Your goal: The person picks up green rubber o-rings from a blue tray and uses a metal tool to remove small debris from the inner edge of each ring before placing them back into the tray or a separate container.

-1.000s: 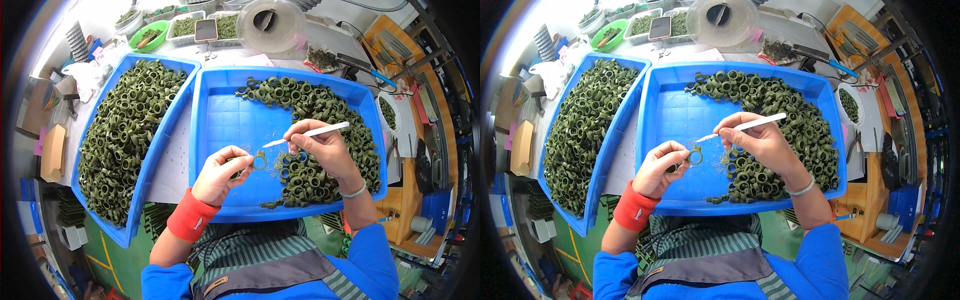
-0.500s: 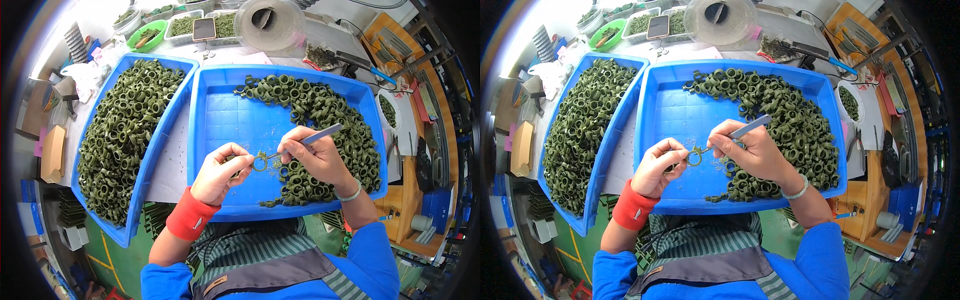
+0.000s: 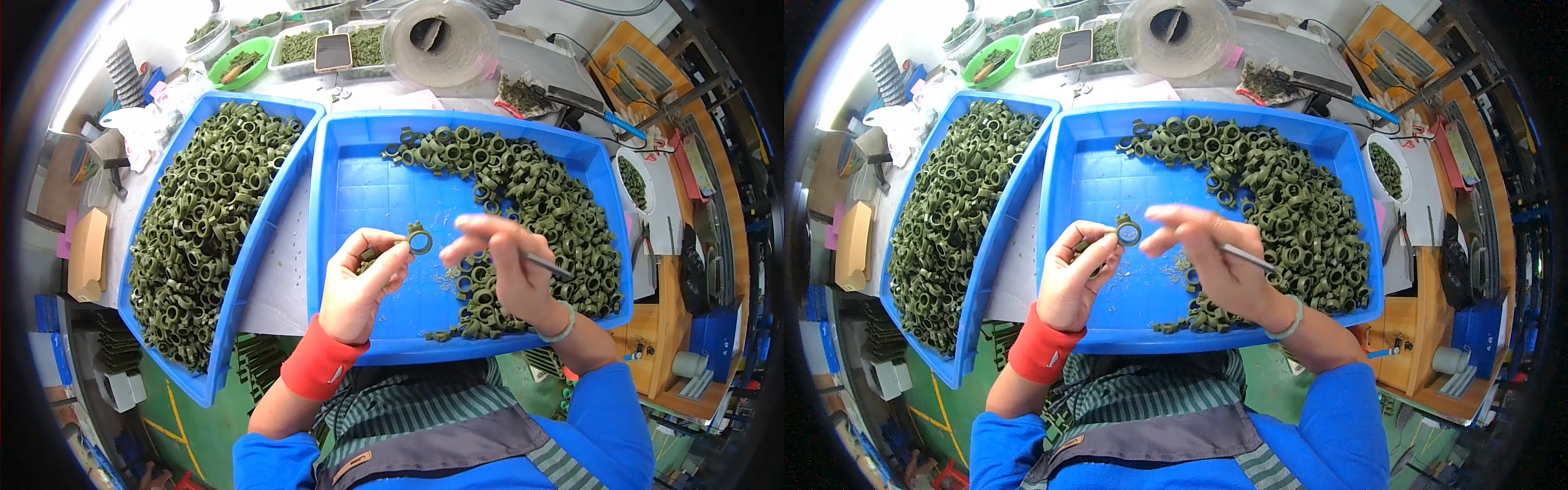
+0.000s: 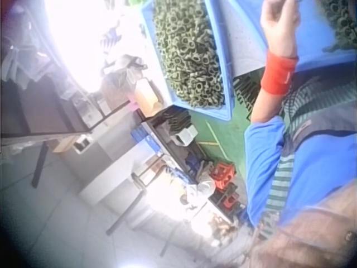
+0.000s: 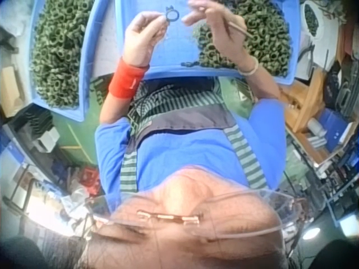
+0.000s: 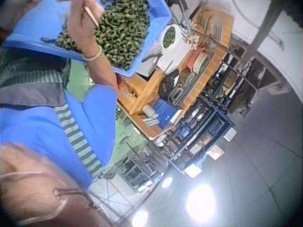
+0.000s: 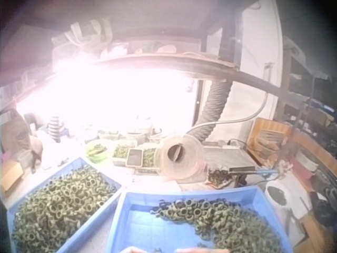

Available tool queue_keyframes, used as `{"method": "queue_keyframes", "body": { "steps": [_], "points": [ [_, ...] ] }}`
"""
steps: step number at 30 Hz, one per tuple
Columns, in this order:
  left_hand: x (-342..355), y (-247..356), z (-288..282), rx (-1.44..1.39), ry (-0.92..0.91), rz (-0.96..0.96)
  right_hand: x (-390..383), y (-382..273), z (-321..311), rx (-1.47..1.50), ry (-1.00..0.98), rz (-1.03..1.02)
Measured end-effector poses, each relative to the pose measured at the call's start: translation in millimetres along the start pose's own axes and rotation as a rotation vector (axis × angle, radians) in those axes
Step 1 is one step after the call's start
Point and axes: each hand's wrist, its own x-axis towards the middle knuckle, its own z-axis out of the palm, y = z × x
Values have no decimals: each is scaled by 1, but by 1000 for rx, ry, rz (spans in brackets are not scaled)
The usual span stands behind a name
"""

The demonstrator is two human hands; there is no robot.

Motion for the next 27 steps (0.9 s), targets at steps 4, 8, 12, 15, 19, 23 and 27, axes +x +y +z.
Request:
{"method": "queue_keyframes", "body": {
  "steps": [4,8,12,15,19,23,27],
  "points": [
    [-1,-5,-2,124,-24,111,11,1,1,11,109,188],
    [-2,-6,0,189,-58,170,7,9,4,-231,-107,115],
    [0,-8,1,209,-70,194,8,8,2,-232,-87,101],
    [1,-8,-2,169,-26,129,16,13,-9,-410,-121,16],
    [4,5,-9,-153,-50,-122,18,17,-47,-694,-173,206],
    [8,3,-13,-276,-135,-218,9,21,-62,-837,-523,177],
    [8,6,-5,-270,-127,-271,-8,36,-59,-829,-559,229]
  ]
}}
